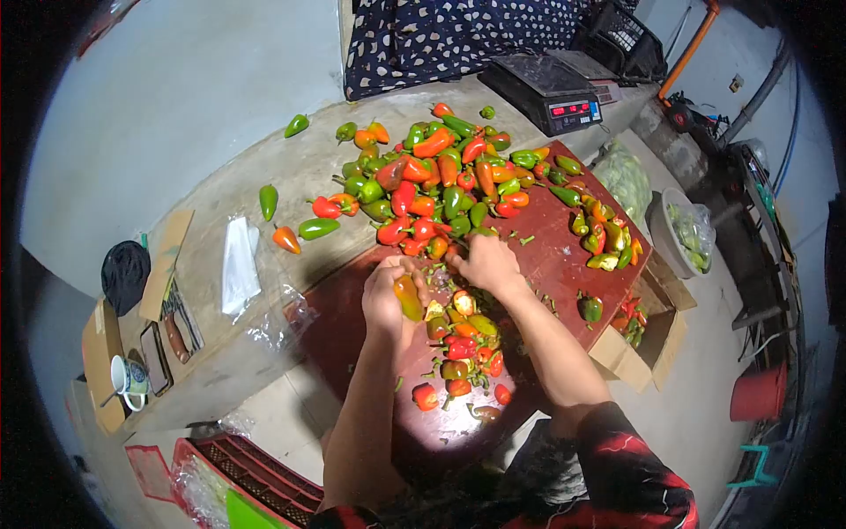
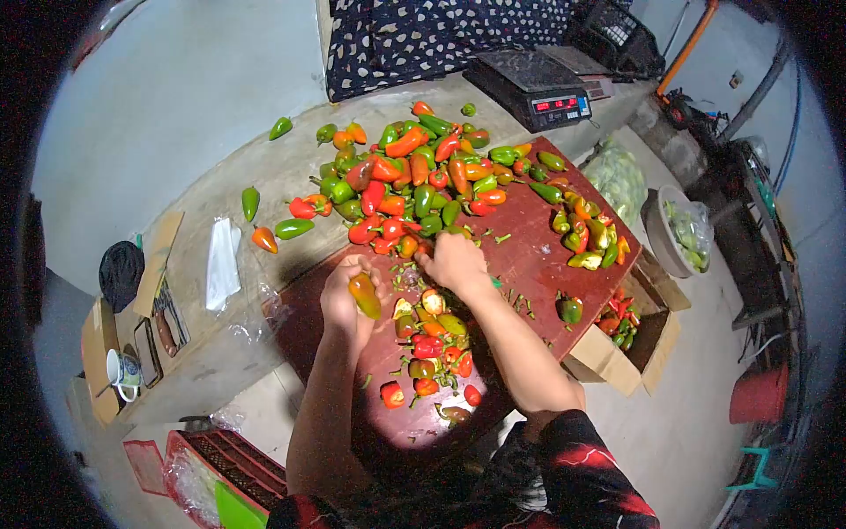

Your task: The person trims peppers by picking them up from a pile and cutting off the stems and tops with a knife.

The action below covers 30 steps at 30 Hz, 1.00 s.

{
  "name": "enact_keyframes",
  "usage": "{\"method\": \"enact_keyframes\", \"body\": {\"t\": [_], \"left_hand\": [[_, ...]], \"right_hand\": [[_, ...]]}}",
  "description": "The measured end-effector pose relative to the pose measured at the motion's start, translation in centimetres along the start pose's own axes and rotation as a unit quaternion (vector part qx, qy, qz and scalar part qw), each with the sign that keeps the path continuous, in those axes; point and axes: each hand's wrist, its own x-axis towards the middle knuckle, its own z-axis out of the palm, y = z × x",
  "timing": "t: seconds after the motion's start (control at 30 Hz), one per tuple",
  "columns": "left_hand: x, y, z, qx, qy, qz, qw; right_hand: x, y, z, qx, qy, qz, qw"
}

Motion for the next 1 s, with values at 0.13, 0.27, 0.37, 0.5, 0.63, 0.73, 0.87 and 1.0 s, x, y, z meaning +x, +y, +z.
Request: {"method": "enact_keyframes", "body": {"t": [0.13, 0.27, 0.37, 0.5, 0.63, 0.73, 0.87, 1.0], "left_hand": [[-0.2, 0.3, 0.2, 0.073, -0.004, 0.055, 0.996], [-0.4, -0.1, 0.7, 0.218, 0.044, 0.025, 0.975], [0.7, -2.6, -0.4, 0.416, 0.017, 0.124, 0.901], [0.1, -2.6, 0.6, 0.438, -0.103, 0.030, 0.892], [-0.8, -2.4, 1.3, 0.434, -0.074, 0.087, 0.893], [-1.2, -2.0, 1.6, 0.525, -0.054, 0.201, 0.825], [-1.9, -1.9, 3.1, 0.556, -0.065, 0.231, 0.795], [-2.2, -1.4, 2.6, 0.529, -0.140, 0.220, 0.808]], "right_hand": [[0.9, -0.1, 0.6, -0.016, -0.031, 0.026, 0.999], [-0.3, 2.2, 0.7, 0.109, 0.045, -0.054, 0.992], [-3.4, 1.1, -1.3, 0.312, 0.031, -0.110, 0.943], [-6.9, 0.0, -2.0, 0.370, -0.005, -0.160, 0.915], [-6.8, 1.8, -5.4, 0.181, -0.042, -0.136, 0.973], [-6.8, 2.4, -5.4, 0.010, 0.073, -0.131, 0.989], [-7.5, 1.1, -4.9, -0.105, 0.087, -0.269, 0.953], [-8.7, -0.5, -5.0, -0.135, 0.089, -0.302, 0.940]]}}
